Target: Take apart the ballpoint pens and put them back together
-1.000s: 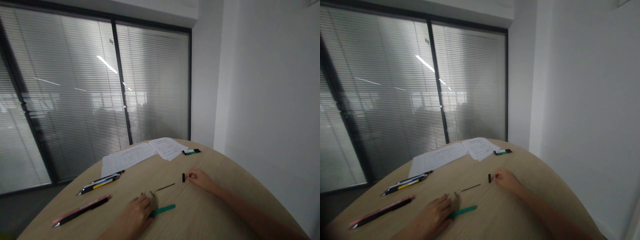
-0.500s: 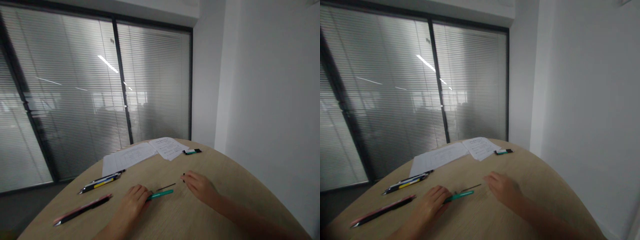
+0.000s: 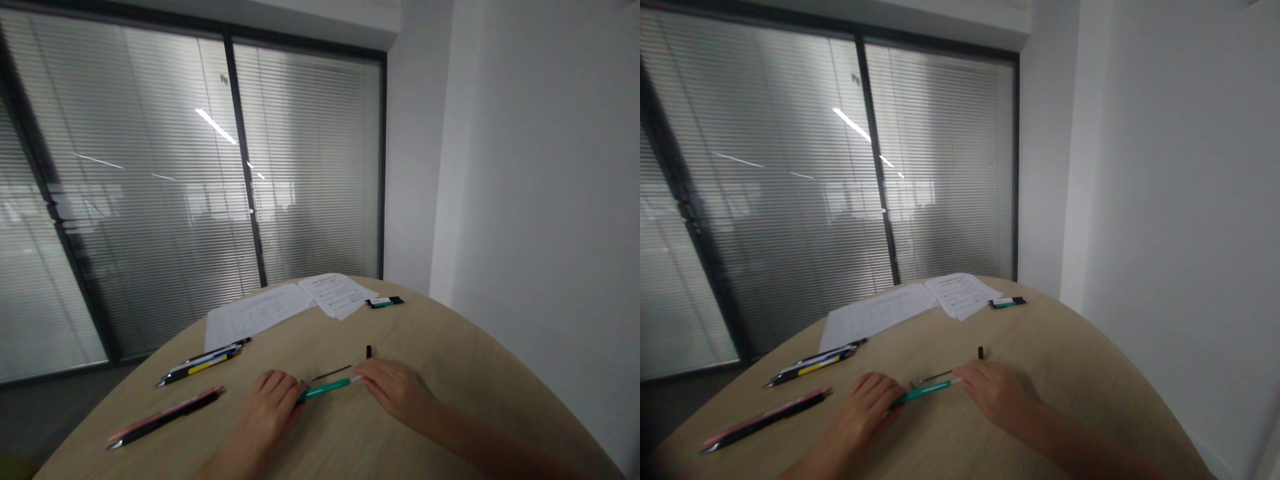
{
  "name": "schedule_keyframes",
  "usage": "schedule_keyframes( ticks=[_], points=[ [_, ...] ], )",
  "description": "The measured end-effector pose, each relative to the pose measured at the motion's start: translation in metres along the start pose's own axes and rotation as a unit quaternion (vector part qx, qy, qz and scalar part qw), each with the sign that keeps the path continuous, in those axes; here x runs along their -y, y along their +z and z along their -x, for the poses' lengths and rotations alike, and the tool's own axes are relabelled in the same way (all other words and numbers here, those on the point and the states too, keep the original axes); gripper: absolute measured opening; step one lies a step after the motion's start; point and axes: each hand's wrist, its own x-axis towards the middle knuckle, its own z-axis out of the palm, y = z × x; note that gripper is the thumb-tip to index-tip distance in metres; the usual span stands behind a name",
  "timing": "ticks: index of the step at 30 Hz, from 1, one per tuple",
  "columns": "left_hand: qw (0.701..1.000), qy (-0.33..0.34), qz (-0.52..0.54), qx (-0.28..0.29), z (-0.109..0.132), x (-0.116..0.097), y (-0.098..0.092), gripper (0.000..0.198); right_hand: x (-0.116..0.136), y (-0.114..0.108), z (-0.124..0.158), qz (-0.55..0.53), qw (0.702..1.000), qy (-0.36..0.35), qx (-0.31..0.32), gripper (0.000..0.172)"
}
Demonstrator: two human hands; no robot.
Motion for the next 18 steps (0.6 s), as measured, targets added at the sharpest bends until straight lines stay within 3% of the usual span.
schedule_keyframes(
  ticks=[3,14,18],
  points=[
    [1.0,0.002,-0.009,0.013,-0.002,0.001,-0.003,0.02,0.001,0.0,0.0,0.004,1.0,0.003,0.003,0.03],
    [0.999,0.0,-0.024,-0.033,0.003,0.0,0.009,0.025,0.001,0.003,0.002,0.024,1.0,-0.015,-0.014,0.029],
    [0.999,0.009,-0.03,-0.014,0.001,-0.002,0.005,0.022,0.002,0.003,0.002,0.019,1.0,-0.022,-0.006,0.024]
  ],
)
